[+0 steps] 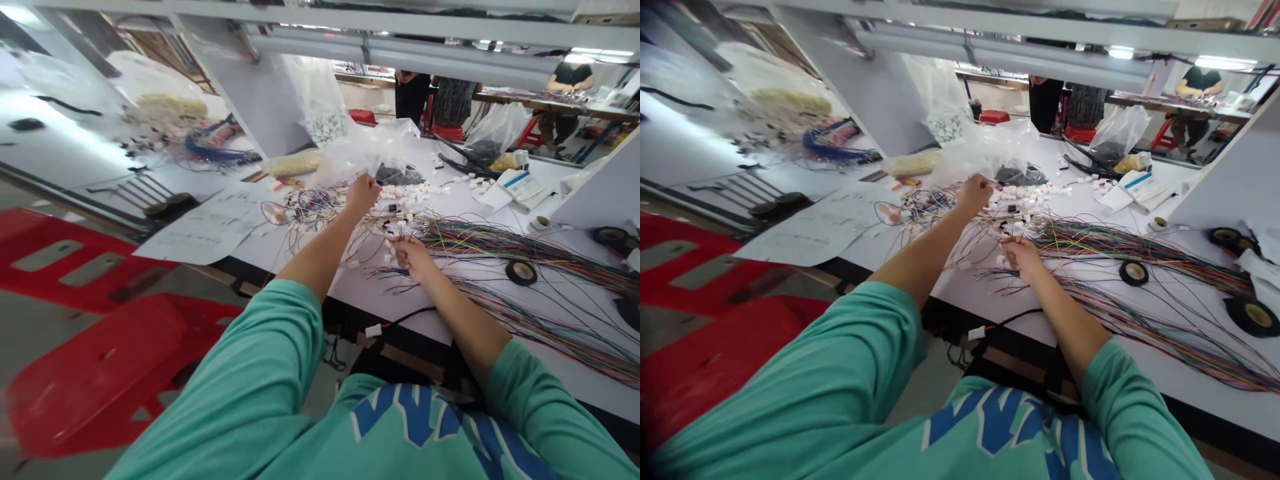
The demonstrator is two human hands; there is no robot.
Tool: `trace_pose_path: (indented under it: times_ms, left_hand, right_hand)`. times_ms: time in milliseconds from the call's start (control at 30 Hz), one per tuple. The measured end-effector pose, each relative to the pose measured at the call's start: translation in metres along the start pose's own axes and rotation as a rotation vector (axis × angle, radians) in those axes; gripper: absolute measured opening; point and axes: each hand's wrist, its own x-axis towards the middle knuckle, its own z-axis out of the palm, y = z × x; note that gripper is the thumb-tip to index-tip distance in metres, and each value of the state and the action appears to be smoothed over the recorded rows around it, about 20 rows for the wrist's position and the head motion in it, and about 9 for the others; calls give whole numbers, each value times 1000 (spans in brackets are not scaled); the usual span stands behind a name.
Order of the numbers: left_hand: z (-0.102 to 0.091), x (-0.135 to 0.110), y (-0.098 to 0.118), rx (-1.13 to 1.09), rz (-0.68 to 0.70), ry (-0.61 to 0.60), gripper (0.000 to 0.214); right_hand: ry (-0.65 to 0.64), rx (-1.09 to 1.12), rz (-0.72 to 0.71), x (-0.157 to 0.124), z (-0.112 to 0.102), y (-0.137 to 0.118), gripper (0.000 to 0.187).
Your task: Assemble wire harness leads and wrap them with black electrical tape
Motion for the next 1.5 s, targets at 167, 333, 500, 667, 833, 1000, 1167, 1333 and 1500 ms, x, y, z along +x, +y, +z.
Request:
trace_pose_path:
  times_ms: [167,333,500,667,833,1000,1167,1333,1500]
  left_hand:
    - [-27,-41,1,-606,-76,-86,4]
    - [-38,-95,-13,-953,-227,-167,14]
    - [-31,-122,-24,-1123,-384,-254,18]
    - [-23,-128,-28,-1206,-440,-273,15]
    - [-20,-128,-33,-1293,-452,-448,14]
    - [-17,-125,-38,-1313,-460,-509,17]
    - [-18,-125,-40,-1345,-449,-527,15]
    - [-19,-125,-39,-1347,-446,-542,13]
    - [-16,-125,-40,-1332,-451,-528,12]
  right_hand:
    - [5,-18,-23,0,0,1,12]
    - [-27,-67,-69,2,-2,5,13]
    - [-58,-120,-117,5,-5,9,15]
    - [-77,-174,-139,4,-5,11,15]
    - [-71,-226,-143,1,-4,10,12]
    - [-73,-270,-160,1,-5,11,11]
    - [-105,-321,-208,3,-7,15,16]
    - [-113,-377,-280,2,-7,17,20]
    - [-67,-476,-373,0,-5,19,15]
